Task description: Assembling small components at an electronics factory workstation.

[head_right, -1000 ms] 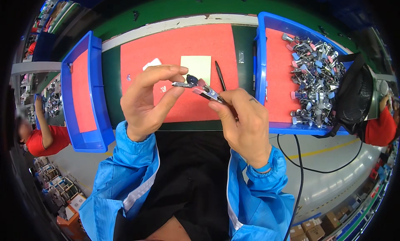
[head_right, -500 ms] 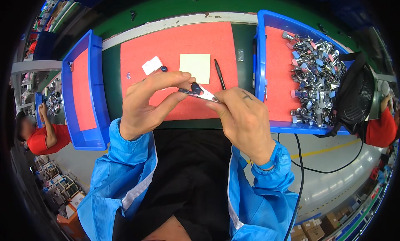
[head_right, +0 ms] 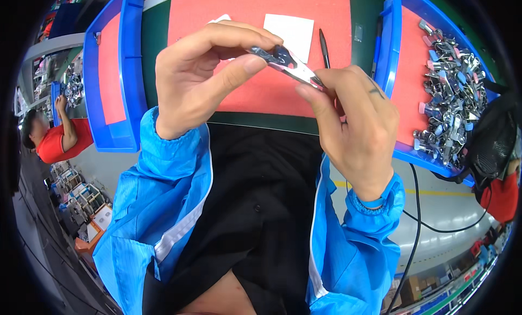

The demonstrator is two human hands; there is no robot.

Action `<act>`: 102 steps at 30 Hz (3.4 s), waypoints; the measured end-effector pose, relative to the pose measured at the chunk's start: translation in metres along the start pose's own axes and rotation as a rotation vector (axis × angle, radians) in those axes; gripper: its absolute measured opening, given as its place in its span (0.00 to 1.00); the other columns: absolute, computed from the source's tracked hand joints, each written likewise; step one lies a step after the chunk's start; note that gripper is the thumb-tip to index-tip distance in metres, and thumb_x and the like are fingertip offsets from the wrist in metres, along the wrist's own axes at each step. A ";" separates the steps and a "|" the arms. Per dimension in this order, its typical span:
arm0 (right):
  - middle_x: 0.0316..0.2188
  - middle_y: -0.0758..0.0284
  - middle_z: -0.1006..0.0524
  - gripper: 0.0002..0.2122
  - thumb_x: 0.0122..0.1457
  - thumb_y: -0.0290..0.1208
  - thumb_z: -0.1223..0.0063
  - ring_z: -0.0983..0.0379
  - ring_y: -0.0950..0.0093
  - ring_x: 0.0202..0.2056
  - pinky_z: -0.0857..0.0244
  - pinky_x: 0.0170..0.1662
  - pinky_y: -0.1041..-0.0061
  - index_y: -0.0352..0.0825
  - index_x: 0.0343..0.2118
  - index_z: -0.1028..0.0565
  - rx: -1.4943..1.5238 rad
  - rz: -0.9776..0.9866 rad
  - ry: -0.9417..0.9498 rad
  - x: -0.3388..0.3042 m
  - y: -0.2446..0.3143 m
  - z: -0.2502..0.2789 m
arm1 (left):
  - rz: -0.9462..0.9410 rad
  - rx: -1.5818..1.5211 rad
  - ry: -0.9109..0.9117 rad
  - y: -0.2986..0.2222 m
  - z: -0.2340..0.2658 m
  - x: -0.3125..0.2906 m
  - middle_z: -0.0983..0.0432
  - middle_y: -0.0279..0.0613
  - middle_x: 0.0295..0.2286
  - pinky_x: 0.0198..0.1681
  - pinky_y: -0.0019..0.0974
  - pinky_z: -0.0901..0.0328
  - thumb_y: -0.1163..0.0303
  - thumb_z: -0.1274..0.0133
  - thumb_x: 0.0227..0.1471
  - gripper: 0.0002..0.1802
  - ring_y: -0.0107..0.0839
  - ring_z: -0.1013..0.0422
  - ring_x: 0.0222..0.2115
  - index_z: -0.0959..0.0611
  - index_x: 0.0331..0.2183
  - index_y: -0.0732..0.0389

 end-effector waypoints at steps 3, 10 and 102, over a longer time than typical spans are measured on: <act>0.22 0.63 0.27 0.08 0.51 0.22 0.32 0.29 0.68 0.23 0.36 0.26 0.72 0.30 0.32 0.23 -0.028 0.116 -0.036 0.002 -0.003 -0.006 | -0.017 0.077 -0.008 -0.002 0.004 -0.003 0.18 0.54 0.39 0.45 0.37 0.25 0.84 0.39 0.52 0.13 0.40 0.20 0.41 0.17 0.42 0.71; 0.23 0.62 0.25 0.09 0.52 0.23 0.33 0.26 0.66 0.25 0.34 0.29 0.70 0.30 0.33 0.23 -0.028 0.126 -0.011 0.001 -0.003 -0.011 | -0.103 0.267 0.063 -0.005 0.012 -0.002 0.16 0.52 0.36 0.45 0.36 0.25 0.84 0.38 0.50 0.12 0.40 0.19 0.40 0.16 0.40 0.71; 0.34 0.64 0.25 0.09 0.68 0.39 0.49 0.25 0.69 0.32 0.32 0.32 0.68 0.39 0.36 0.30 1.238 -0.018 -0.208 -0.054 0.161 0.011 | 0.745 1.786 -0.286 0.221 0.595 -0.102 0.19 0.61 0.38 0.43 0.59 0.29 0.37 0.54 0.59 0.36 0.60 0.23 0.42 0.17 0.37 0.64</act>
Point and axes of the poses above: each hand's wrist, its own x-axis towards the middle knuckle, its own z-axis out of the back of the hand, y = z × x, the point moved 1 cm from there along x, towards the middle knuckle
